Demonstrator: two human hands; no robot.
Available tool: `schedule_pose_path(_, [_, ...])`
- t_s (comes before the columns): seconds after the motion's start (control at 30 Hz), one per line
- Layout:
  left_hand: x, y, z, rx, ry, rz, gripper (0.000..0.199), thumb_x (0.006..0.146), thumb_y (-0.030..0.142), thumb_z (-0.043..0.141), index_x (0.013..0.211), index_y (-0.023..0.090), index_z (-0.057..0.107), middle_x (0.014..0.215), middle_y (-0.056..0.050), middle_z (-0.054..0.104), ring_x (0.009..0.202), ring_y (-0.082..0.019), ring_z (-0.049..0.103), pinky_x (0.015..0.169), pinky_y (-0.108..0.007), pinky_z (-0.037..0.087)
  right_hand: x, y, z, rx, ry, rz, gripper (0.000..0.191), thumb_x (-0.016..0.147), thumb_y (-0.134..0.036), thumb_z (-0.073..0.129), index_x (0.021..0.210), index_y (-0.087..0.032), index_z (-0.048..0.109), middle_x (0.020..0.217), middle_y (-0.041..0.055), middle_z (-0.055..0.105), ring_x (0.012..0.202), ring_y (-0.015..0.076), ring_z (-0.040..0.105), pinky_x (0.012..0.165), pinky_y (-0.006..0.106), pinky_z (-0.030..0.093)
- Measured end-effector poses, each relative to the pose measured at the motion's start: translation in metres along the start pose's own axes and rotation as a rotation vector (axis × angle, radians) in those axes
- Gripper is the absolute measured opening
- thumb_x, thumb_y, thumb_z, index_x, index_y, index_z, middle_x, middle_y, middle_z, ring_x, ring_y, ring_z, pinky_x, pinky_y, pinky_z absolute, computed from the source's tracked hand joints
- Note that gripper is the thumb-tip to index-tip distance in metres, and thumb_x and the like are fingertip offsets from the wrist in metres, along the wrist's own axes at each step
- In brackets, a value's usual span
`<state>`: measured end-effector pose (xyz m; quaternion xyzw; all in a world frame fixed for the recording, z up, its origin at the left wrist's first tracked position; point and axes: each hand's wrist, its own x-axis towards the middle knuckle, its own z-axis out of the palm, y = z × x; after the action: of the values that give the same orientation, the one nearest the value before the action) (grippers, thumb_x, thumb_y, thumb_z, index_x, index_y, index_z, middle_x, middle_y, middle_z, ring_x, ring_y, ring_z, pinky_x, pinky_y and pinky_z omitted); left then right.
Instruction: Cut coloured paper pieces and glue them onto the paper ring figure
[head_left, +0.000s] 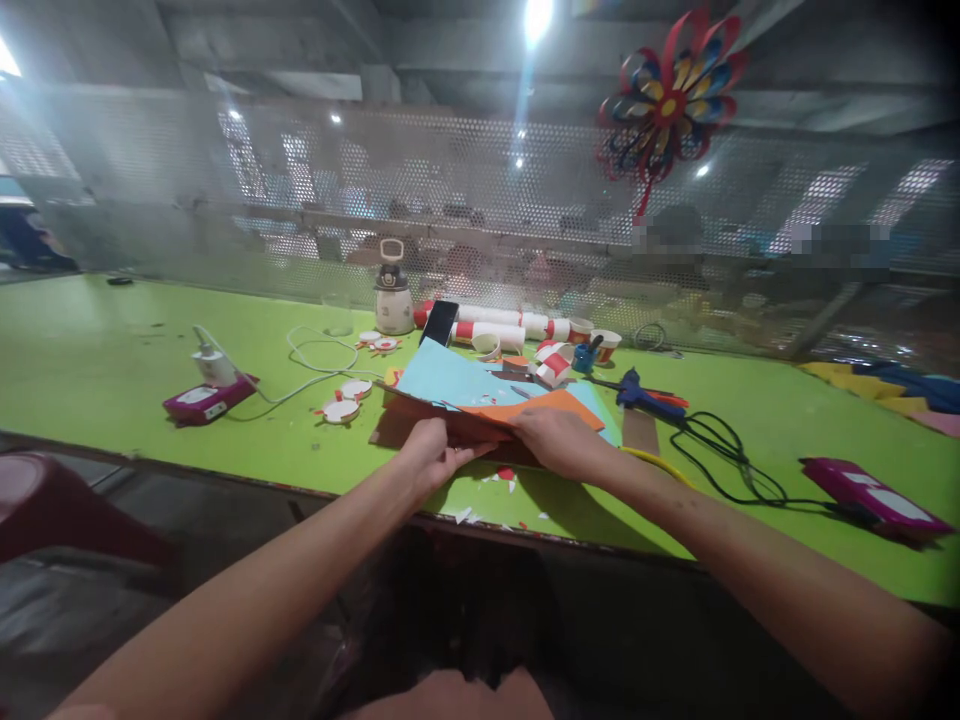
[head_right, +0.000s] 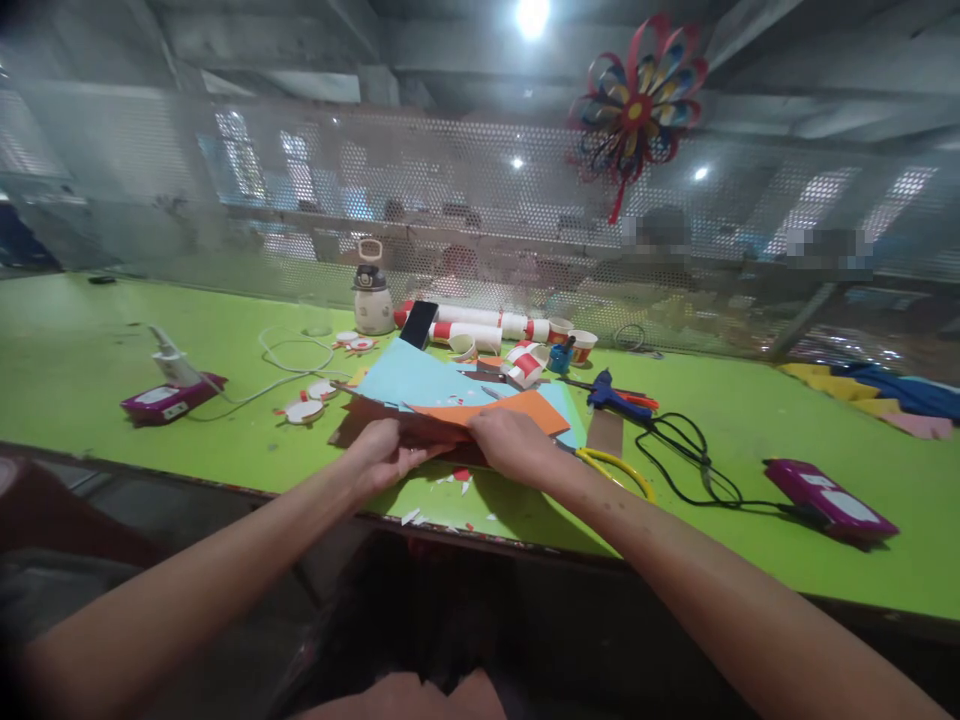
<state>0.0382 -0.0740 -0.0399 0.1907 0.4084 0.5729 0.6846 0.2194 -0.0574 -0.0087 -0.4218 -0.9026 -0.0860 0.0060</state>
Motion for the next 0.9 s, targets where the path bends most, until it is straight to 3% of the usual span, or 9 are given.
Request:
schedule_pose_path(0.13, [-0.018, 0.002, -0.007, 0.050, -0.044, -0.055, 0.022, 0.080, 0.001, 0.043, 0.093, 0.007, 0.061, 0.088, -0.017, 0.071, 0.078, -0.025, 0.071, 0.072, -0.038, 0.060, -0.004, -0.010, 0.010, -0.026, 0.037, 0.006, 0.015, 0.088, -0.012, 0.050, 0.090, -0.016, 0.065, 0.087, 0.0105, 0.067, 0.083, 0.0245, 0.059, 0.060, 0.029, 0.034])
schedule_pose_path(0.27, [-0.066, 0.006, -0.028, 0.159, -0.081, -0.129, 0.010, 0.078, 0.005, 0.052, 0.079, 0.003, 0.062, 0.081, -0.021, 0.070, 0.074, -0.026, 0.072, 0.065, -0.030, 0.058, -0.010, -0.025, 0.023, -0.005, 0.078, -0.014, 0.012, 0.088, -0.016, 0.053, 0.091, -0.014, 0.064, 0.091, 0.0128, 0.065, 0.089, 0.0262, 0.054, 0.069, 0.032, 0.037])
schedule_pose_path(0.3, [-0.080, 0.007, -0.033, 0.219, -0.126, -0.170, 0.011, 0.078, 0.009, 0.055, 0.079, 0.002, 0.064, 0.080, -0.022, 0.070, 0.070, -0.027, 0.071, 0.059, -0.029, 0.057, -0.012, -0.028, 0.025, 0.008, 0.086, -0.025, 0.013, 0.089, -0.020, 0.053, 0.091, -0.014, 0.064, 0.091, 0.0127, 0.064, 0.089, 0.0261, 0.053, 0.072, 0.033, 0.038])
schedule_pose_path(0.37, [-0.103, 0.014, -0.039, 0.466, -0.354, -0.248, 0.017, 0.081, 0.020, 0.057, 0.085, 0.006, 0.066, 0.084, -0.018, 0.071, 0.069, -0.024, 0.070, 0.051, -0.024, 0.052, -0.014, -0.033, 0.027, 0.044, 0.107, -0.046, 0.018, 0.091, -0.029, 0.053, 0.094, -0.014, 0.064, 0.094, 0.0119, 0.063, 0.090, 0.0256, 0.051, 0.076, 0.035, 0.038])
schedule_pose_path(0.43, [-0.111, 0.025, -0.038, 0.628, -0.464, -0.179, 0.020, 0.083, 0.028, 0.059, 0.083, 0.010, 0.068, 0.085, -0.015, 0.072, 0.073, -0.023, 0.069, 0.055, -0.025, 0.052, -0.014, -0.035, 0.028, 0.085, 0.134, -0.057, 0.021, 0.091, -0.033, 0.053, 0.096, -0.015, 0.064, 0.096, 0.0112, 0.062, 0.092, 0.0251, 0.049, 0.077, 0.035, 0.038])
schedule_pose_path(0.5, [-0.100, 0.042, -0.031, 0.740, -0.454, 0.090, 0.019, 0.081, 0.029, 0.062, 0.079, 0.012, 0.070, 0.084, -0.012, 0.072, 0.078, -0.021, 0.067, 0.062, -0.027, 0.053, -0.013, -0.034, 0.027, 0.125, 0.160, -0.064, 0.021, 0.092, -0.031, 0.053, 0.096, -0.015, 0.064, 0.094, 0.0109, 0.061, 0.092, 0.0242, 0.048, 0.076, 0.035, 0.039])
schedule_pose_path(0.57, [-0.068, 0.060, -0.021, 0.852, -0.419, 0.247, 0.014, 0.077, 0.024, 0.066, 0.076, 0.012, 0.072, 0.085, -0.011, 0.072, 0.082, -0.020, 0.065, 0.074, -0.027, 0.051, -0.009, -0.033, 0.026, 0.169, 0.178, -0.087, 0.019, 0.092, -0.028, 0.052, 0.095, -0.015, 0.066, 0.092, 0.0098, 0.060, 0.090, 0.0225, 0.048, 0.075, 0.033, 0.039])
schedule_pose_path(0.73, [0.031, 0.084, -0.009, 0.803, -0.273, 0.234, 0.011, 0.076, 0.021, 0.065, 0.071, 0.012, 0.068, 0.073, -0.011, 0.071, 0.067, -0.017, 0.064, 0.064, -0.026, 0.049, -0.005, -0.025, 0.031, 0.269, 0.210, -0.131, 0.025, 0.096, -0.024, 0.045, 0.099, -0.019, 0.069, 0.093, 0.0081, 0.062, 0.089, 0.0192, 0.050, 0.073, 0.029, 0.043])
schedule_pose_path(0.9, [0.063, 0.078, -0.012, 0.847, -0.267, 0.121, 0.025, 0.071, 0.029, 0.073, 0.056, 0.010, 0.065, 0.052, -0.008, 0.065, 0.044, -0.012, 0.053, 0.046, -0.021, 0.037, -0.007, -0.022, 0.034, 0.421, 0.414, -0.168, 0.024, 0.090, -0.010, 0.048, 0.105, -0.017, 0.066, 0.097, 0.0117, 0.063, 0.087, 0.0210, 0.051, 0.072, 0.034, 0.046])
